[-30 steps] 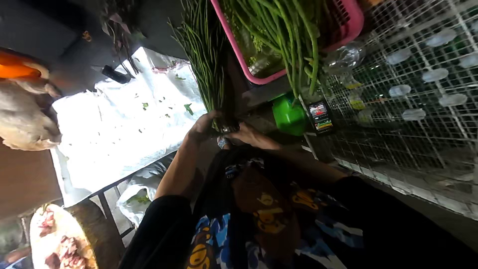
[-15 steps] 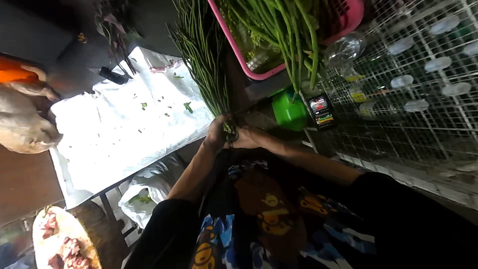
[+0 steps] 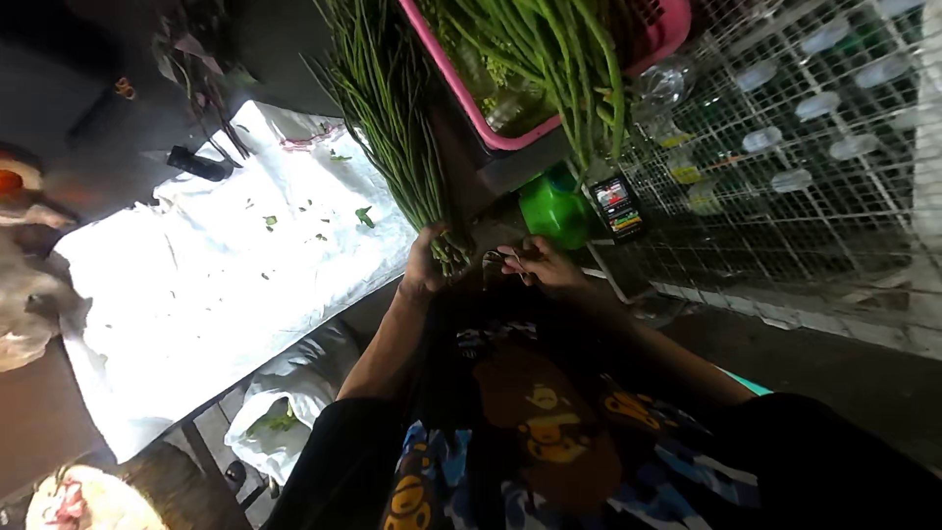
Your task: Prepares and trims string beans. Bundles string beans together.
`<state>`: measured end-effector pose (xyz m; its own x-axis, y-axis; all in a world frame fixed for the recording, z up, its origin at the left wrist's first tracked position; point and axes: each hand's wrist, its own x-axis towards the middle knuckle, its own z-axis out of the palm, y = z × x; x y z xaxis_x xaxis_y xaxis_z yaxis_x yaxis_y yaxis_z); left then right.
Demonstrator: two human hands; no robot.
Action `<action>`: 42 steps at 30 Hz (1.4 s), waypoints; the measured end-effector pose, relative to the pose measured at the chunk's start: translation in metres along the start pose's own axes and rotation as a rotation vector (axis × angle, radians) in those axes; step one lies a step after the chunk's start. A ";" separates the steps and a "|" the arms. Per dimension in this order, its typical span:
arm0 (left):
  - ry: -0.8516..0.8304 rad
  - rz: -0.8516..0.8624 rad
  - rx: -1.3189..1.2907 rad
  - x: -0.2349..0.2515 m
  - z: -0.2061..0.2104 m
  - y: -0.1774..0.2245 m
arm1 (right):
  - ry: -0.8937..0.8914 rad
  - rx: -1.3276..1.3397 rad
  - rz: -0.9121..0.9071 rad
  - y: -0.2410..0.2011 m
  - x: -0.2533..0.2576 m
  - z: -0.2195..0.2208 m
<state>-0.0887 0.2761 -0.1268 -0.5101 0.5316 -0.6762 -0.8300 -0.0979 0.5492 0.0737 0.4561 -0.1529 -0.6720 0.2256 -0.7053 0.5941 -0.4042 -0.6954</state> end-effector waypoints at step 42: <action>-0.591 -0.158 0.119 0.031 -0.033 0.023 | 0.569 -1.051 -0.473 -0.050 -0.002 0.169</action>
<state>-0.1310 0.2627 -0.1507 -0.1436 0.9112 -0.3861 -0.8369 0.0964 0.5388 -0.0297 0.3258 -0.0930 -0.7840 0.6049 -0.1395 0.5870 0.6493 -0.4836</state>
